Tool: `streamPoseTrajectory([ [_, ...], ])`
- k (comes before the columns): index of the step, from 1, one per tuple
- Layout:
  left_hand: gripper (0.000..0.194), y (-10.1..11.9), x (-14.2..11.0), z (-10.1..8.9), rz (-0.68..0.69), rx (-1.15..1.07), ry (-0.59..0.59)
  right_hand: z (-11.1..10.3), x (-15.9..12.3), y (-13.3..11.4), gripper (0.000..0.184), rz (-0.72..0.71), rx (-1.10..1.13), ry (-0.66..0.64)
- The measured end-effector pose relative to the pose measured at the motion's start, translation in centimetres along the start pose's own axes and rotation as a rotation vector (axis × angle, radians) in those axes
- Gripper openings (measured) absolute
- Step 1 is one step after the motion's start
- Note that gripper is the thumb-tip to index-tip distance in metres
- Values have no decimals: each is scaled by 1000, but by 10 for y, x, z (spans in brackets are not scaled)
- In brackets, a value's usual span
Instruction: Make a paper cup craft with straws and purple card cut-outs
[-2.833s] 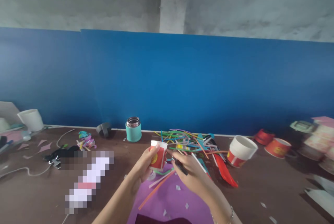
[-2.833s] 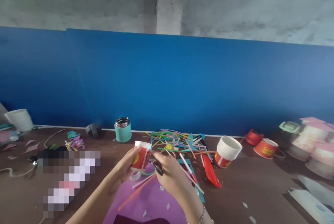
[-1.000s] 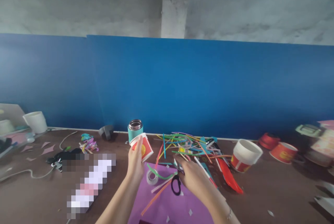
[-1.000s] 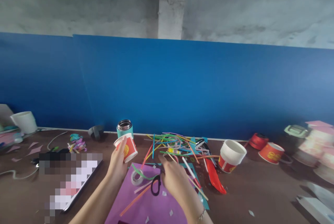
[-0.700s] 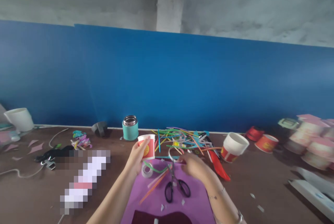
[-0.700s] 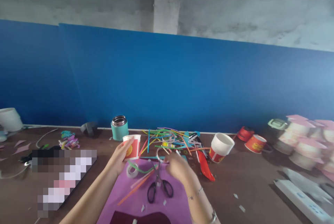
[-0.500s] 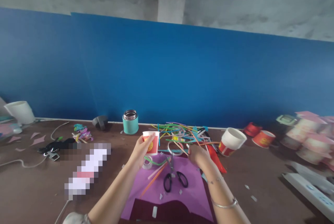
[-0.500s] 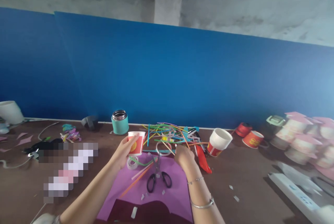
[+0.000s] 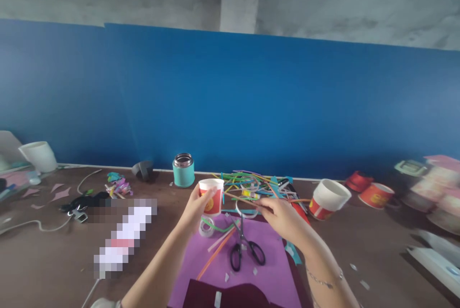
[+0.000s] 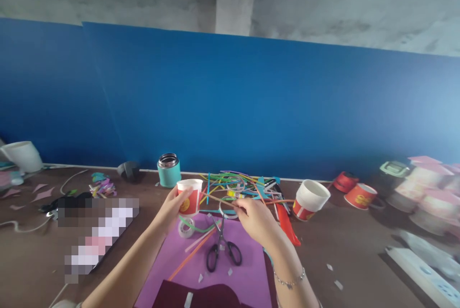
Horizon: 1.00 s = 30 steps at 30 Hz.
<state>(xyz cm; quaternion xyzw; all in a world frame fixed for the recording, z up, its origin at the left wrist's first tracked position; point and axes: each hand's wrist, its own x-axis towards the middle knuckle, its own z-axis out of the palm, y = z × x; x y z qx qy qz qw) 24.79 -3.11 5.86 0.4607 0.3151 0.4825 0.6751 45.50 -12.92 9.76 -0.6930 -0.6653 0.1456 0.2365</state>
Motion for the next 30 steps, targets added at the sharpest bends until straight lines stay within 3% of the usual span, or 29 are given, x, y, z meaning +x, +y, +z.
streamPoseTrajectory([
  [6, 42, -1, 3, -3, -21, -41, 2, -6, -3, 1, 30, -51, 13, 52],
  [12, 41, 2, 0, -3, -41, -28, -88, -9, -5, -1, 31, -51, 37, 37],
  [23, 43, 11, -2, -4, -57, -83, -87, -13, -8, -4, 32, -54, 207, -39],
  [30, 43, 9, -2, -7, -45, -68, -134, -14, -8, -3, 32, -40, 203, -30],
])
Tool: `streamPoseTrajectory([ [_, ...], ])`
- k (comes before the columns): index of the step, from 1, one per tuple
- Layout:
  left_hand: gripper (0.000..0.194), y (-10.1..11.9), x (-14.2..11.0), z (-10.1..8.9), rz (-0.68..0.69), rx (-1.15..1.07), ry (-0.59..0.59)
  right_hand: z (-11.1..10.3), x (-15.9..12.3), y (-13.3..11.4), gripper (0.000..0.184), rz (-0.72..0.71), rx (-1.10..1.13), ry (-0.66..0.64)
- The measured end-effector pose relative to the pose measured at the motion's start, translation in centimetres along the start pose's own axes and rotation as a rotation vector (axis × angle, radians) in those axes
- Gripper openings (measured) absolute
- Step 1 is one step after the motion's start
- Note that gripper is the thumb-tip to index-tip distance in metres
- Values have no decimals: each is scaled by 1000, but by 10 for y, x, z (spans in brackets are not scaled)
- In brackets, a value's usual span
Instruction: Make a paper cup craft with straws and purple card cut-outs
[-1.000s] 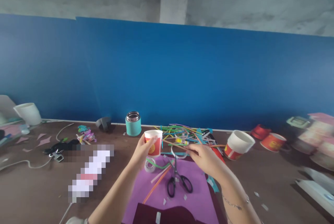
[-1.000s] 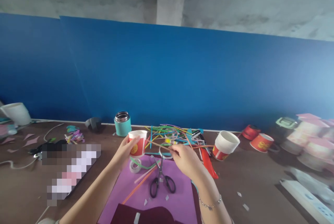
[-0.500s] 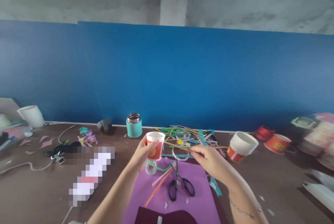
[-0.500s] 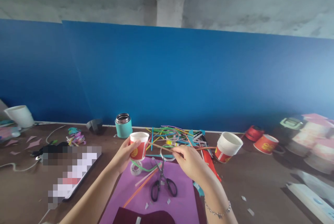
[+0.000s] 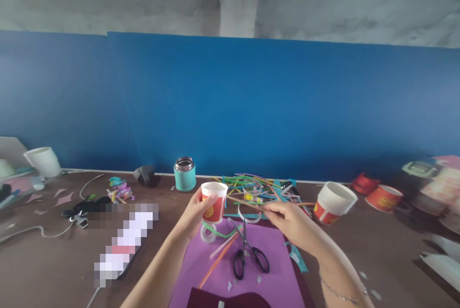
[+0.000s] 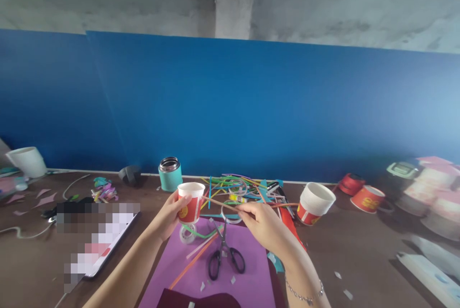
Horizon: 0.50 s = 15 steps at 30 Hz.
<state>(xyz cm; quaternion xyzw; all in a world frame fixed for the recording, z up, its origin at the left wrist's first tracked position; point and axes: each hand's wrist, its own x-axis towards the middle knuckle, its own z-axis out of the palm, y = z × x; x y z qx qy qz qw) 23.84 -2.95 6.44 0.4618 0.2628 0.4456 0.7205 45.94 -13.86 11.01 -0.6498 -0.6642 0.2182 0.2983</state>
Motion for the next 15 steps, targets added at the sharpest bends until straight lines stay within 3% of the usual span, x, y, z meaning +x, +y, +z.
streamPoseTrajectory([
  [8, 45, 0, -9, 11, 6, 128, -209, 13, 2, -8, 26, -37, 96, -67],
  [15, 52, -1, -10, 19, 25, 156, -237, 24, 9, 1, 17, -30, 143, -28],
])
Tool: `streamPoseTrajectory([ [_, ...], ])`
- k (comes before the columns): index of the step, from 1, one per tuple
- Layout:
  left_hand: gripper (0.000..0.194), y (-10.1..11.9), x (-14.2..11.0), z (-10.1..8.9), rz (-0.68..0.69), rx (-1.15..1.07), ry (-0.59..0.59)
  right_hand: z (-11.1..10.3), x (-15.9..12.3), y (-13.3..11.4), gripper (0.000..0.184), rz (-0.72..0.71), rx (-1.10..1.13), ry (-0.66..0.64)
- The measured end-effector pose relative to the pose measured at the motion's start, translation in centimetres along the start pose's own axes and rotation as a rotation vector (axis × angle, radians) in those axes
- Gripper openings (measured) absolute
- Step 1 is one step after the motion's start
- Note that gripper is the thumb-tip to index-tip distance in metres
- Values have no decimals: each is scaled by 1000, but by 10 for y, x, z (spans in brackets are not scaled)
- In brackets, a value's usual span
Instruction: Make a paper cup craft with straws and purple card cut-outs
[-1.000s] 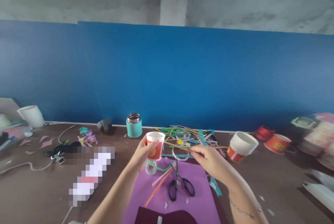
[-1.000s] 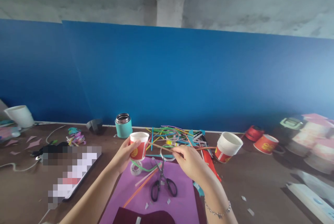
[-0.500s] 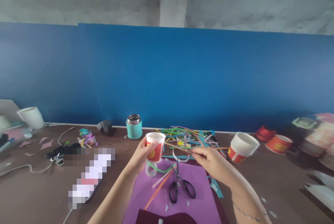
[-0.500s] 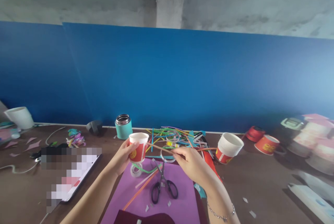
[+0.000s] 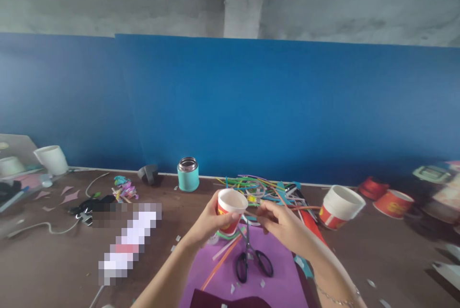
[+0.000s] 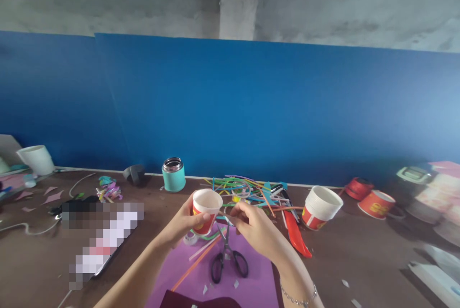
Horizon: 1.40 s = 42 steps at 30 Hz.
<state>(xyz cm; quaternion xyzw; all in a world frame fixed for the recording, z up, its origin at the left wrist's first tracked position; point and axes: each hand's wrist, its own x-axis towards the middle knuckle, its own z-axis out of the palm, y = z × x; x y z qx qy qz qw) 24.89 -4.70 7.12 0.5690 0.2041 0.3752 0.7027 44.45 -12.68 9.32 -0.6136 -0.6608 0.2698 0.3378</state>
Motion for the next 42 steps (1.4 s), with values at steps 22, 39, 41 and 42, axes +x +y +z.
streamPoseTrajectory([
  [22, 55, -14, 4, 15, 53, 24, -63, 9, 4, -3, 18, -24, 26, 19],
  [39, 41, -27, -1, 17, 269, 1179, 341, 36, -47, -82, 22, -758, -161, 285],
  [41, 52, -20, 5, 3, 199, 859, 488, 25, -61, -85, 29, -710, 81, 420],
  [42, 50, -15, 7, -4, 139, 649, 559, 20, -65, -84, 37, -615, 174, 420],
])
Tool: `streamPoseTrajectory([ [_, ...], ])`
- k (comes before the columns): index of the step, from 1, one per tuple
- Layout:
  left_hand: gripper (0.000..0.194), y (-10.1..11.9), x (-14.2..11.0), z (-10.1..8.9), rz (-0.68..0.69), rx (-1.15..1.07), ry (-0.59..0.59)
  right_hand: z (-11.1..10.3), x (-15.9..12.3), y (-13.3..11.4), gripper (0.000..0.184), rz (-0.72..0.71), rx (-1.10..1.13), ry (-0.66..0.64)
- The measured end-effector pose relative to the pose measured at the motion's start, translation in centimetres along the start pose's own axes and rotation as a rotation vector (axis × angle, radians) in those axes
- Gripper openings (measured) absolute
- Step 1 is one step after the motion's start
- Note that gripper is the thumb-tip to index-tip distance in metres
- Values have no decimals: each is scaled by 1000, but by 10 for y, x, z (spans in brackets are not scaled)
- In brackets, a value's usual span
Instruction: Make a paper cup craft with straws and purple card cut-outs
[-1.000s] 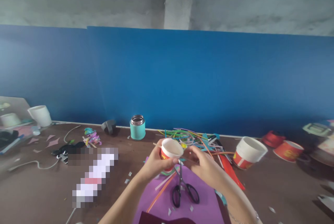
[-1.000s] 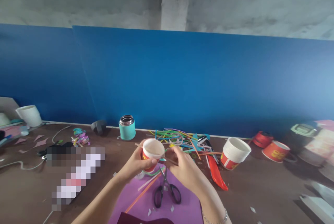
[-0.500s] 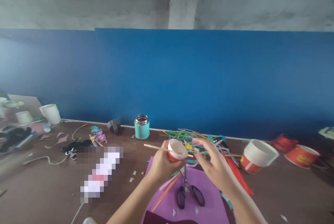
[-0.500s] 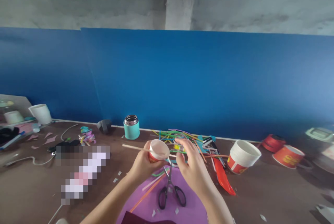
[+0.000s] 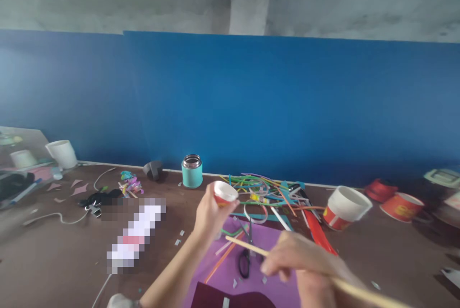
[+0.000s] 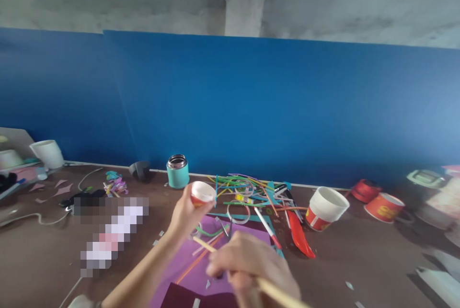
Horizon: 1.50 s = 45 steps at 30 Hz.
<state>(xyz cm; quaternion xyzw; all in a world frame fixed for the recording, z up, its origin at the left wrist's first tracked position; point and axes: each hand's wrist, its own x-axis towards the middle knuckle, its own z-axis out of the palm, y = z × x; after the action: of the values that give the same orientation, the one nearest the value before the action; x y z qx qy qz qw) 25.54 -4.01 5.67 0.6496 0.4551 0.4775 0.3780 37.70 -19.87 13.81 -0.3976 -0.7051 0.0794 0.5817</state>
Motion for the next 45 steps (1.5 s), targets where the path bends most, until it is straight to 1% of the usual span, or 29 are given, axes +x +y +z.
streamPoseTrajectory([
  [1, 46, 0, 6, -6, -145, -198, 35, -5, 0, 0, 40, 102, 41, 52],
  [2, 44, 2, 11, -11, -268, -419, 42, -7, 0, 3, 38, 217, 64, 82],
  [3, 44, 4, 15, -16, -371, -627, 13, -7, 2, 8, 34, 357, 81, 48],
  [4, 42, 8, 18, -20, -436, -809, -26, -4, 4, 15, 33, 485, 101, -56],
  [6, 39, 16, 18, -26, -517, -1073, -87, 7, 7, 31, 34, 632, 145, -323],
  [7, 38, 21, 17, -28, -541, -1159, -107, 14, 8, 39, 33, 699, 170, -489],
  [8, 37, 25, 16, -28, -571, -1216, -117, 21, 8, 47, 35, 755, 185, -595],
  [9, 37, 29, 14, -29, -599, -1252, -121, 28, 7, 53, 36, 799, 199, -637],
  [11, 37, 34, 10, -28, -642, -1283, -118, 39, 4, 62, 34, 853, 227, -670],
  [14, 36, 37, 6, -26, -656, -1302, -144, 47, 2, 67, 37, 913, 266, -693],
  [17, 37, 37, 4, -22, -656, -1320, -168, 48, 2, 68, 38, 935, 291, -669],
  [20, 40, 37, -1, -16, -622, -1274, -176, 49, 4, 70, 35, 930, 301, -638],
  [22, 43, 38, -6, -10, -617, -1202, -203, 51, 6, 71, 36, 925, 315, -580],
  [25, 50, 37, -13, -3, -680, -1112, -294, 52, 8, 74, 30, 931, 400, -455],
  [27, 48, 37, -14, -2, -645, -1121, -271, 50, 8, 76, 21, 949, 490, -415],
  [29, 42, 37, -10, -5, -554, -1176, -177, 47, 8, 78, 17, 970, 523, -439],
  [30, 38, 37, -8, -7, -518, -1202, -127, 46, 7, 79, 18, 976, 507, -479],
  [32, 35, 36, -5, -9, -481, -1223, -62, 44, 6, 81, 26, 984, 447, -592],
  [33, 35, 36, -5, -9, -472, -1209, -53, 44, 6, 81, 32, 983, 424, -620],
  [34, 35, 35, -6, -8, -460, -1181, -62, 44, 5, 81, 36, 984, 416, -608],
  [36, 38, 33, -11, -3, -436, -1080, -123, 46, 5, 81, 36, 986, 446, -476],
  [37, 40, 33, -13, 0, -417, -1029, -175, 47, 6, 81, 31, 988, 480, -399],
  [38, 42, 33, -16, 3, -394, -986, -188, 47, 6, 82, 25, 994, 519, -347],
  [39, 44, 33, -17, 5, -382, -960, -190, 46, 7, 84, 20, 1005, 544, -327],
  [40, 47, 33, -18, 6, -369, -945, -175, 44, 8, 87, 21, 1015, 544, -328],
  [41, 49, 34, -18, 6, -360, -938, -147, 40, 9, 90, 24, 1020, 510, -317],
  [43, 52, 34, -16, 5, -348, -917, -125, 31, 11, 97, 29, 994, 365, -214],
  [44, 52, 33, -16, 3, -337, -891, -157, 25, 13, 100, 31, 955, 282, -104],
  [45, 51, 33, -15, 2, -325, -856, -221, 20, 15, 102, 35, 915, 225, 3],
])
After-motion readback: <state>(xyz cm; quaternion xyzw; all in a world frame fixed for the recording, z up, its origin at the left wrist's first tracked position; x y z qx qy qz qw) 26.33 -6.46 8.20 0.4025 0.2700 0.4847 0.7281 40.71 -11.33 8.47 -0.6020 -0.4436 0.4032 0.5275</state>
